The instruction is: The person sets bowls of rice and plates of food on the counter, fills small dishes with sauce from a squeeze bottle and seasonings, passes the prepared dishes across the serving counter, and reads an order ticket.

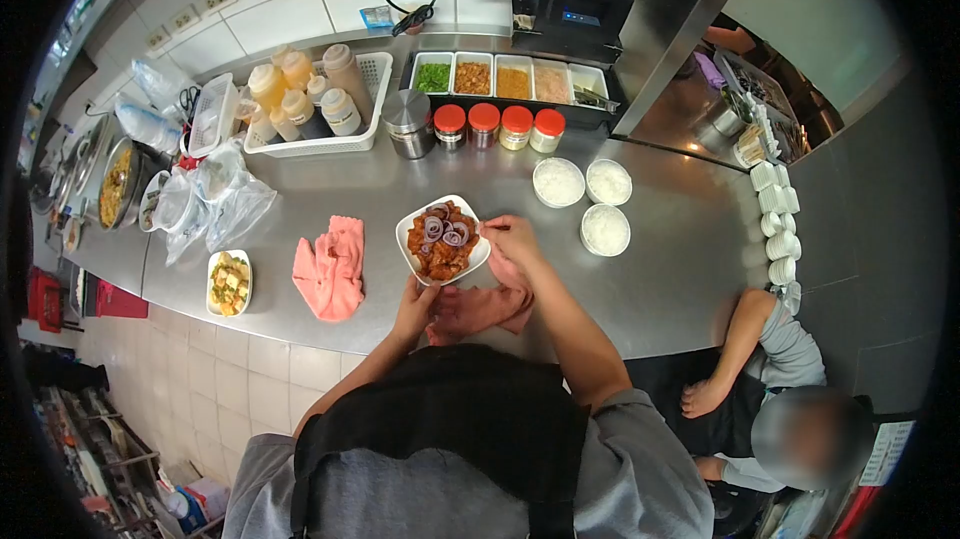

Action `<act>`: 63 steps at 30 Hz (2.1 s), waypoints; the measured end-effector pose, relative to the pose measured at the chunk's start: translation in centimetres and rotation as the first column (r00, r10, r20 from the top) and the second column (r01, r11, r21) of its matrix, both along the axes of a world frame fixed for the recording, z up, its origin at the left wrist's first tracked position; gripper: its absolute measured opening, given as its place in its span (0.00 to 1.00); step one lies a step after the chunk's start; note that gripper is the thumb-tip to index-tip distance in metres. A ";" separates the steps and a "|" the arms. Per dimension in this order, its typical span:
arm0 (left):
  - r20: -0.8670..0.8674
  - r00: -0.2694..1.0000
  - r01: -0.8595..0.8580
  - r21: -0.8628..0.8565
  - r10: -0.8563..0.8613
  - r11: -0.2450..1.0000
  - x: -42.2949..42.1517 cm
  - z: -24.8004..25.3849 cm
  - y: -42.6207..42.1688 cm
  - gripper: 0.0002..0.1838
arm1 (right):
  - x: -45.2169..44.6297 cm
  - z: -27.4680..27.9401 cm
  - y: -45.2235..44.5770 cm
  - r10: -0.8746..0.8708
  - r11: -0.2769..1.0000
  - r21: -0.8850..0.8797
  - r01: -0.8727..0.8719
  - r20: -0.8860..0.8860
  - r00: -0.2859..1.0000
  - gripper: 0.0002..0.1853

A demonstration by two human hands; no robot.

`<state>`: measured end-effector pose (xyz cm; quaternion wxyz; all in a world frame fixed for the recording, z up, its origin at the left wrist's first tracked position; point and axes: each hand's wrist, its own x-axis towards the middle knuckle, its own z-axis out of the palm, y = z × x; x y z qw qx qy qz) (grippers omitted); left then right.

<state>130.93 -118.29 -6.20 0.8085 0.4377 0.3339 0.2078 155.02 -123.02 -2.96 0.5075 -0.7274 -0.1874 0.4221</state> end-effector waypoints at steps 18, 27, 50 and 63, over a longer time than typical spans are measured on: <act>-0.117 0.988 -0.097 0.010 0.098 0.995 0.6 1.4 -0.2 0.17 | 1.1 -0.4 1.0 0.119 0.991 -0.090 -0.098 0.268 0.956 0.14; -0.135 0.980 -0.138 0.048 0.144 0.989 0.8 1.8 -0.4 0.14 | 2.5 -2.2 3.9 -0.063 0.993 0.104 0.046 0.160 0.985 0.16; -0.073 0.992 -0.111 -0.080 0.105 0.991 0.6 0.5 -0.2 0.20 | 2.9 3.2 0.2 0.353 0.933 -0.129 -0.337 0.521 0.777 0.07; 0.058 0.963 -0.239 -0.281 0.265 0.929 2.0 0.5 -0.2 0.23 | 0.6 4.8 -4.2 0.655 0.752 -0.217 -0.622 0.344 0.673 0.12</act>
